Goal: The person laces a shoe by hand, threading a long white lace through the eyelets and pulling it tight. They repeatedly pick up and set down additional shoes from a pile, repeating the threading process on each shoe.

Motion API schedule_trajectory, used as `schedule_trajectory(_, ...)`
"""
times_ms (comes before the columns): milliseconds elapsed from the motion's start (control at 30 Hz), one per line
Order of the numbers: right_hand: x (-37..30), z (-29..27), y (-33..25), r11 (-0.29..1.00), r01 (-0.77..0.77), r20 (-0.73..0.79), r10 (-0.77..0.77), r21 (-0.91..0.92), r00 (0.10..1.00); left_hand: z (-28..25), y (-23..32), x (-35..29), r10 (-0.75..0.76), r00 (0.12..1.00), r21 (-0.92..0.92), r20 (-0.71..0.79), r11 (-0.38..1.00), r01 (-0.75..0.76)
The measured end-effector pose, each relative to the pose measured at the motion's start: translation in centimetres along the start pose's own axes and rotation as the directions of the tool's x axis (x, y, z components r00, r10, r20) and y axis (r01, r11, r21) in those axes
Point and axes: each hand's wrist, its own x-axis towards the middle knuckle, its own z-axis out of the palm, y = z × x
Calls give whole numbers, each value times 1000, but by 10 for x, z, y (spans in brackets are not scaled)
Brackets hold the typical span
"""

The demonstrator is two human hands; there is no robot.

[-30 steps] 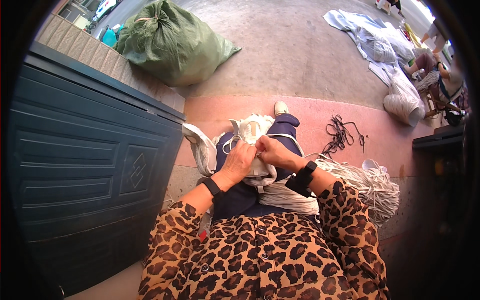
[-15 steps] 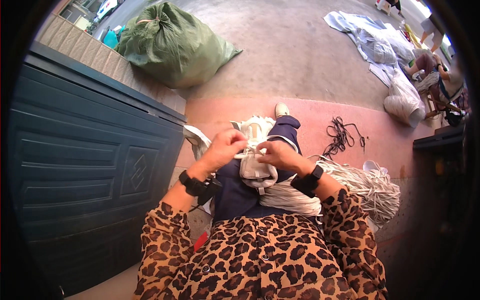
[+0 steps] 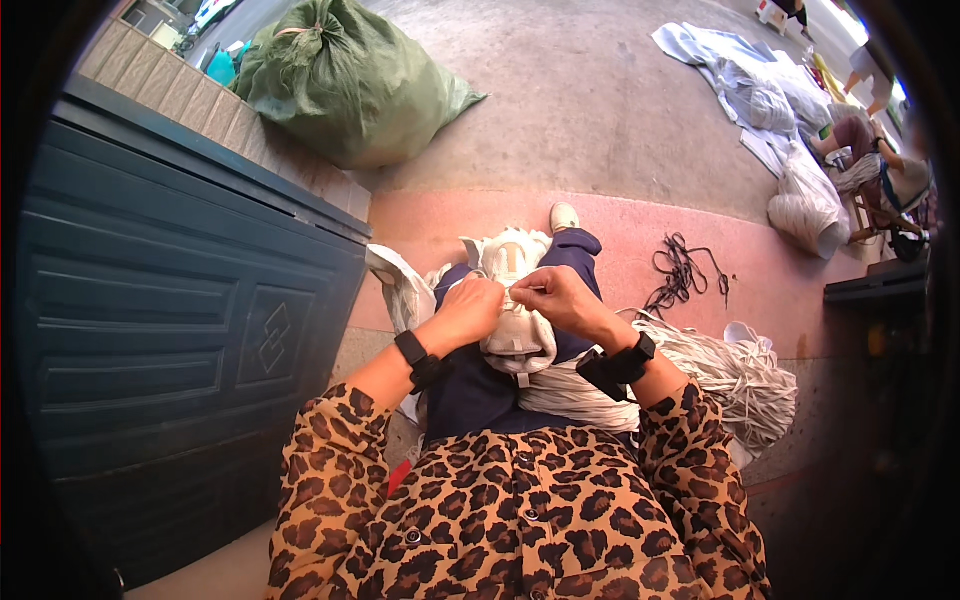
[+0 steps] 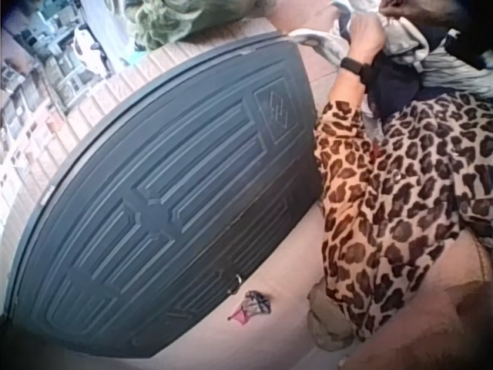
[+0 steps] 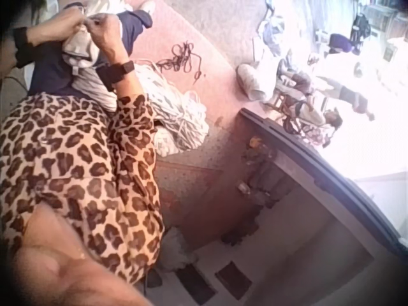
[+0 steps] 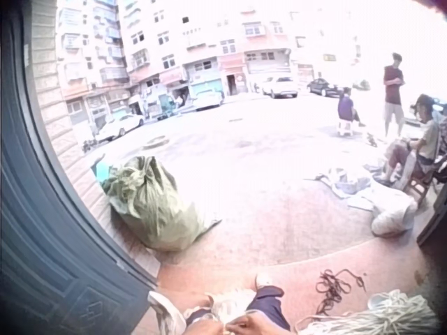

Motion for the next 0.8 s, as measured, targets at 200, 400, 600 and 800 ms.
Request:
schedule_trajectory(200,0,2,-7,999,42,37,-42,1,998,-3,-3,14,-48,977,-190,206,978,88)
schedule_trajectory(400,1,1,-4,998,56,39,-58,39,998,17,-2,6,-65,997,-220,30,973,70)
schedule_trajectory(600,3,-3,-20,999,-23,74,19,44,997,15,18,5,-136,983,-456,-121,887,66)
schedule_trajectory(800,28,9,-23,1000,25,28,-25,9,999,19,23,-6,-251,968,-785,-15,602,144)
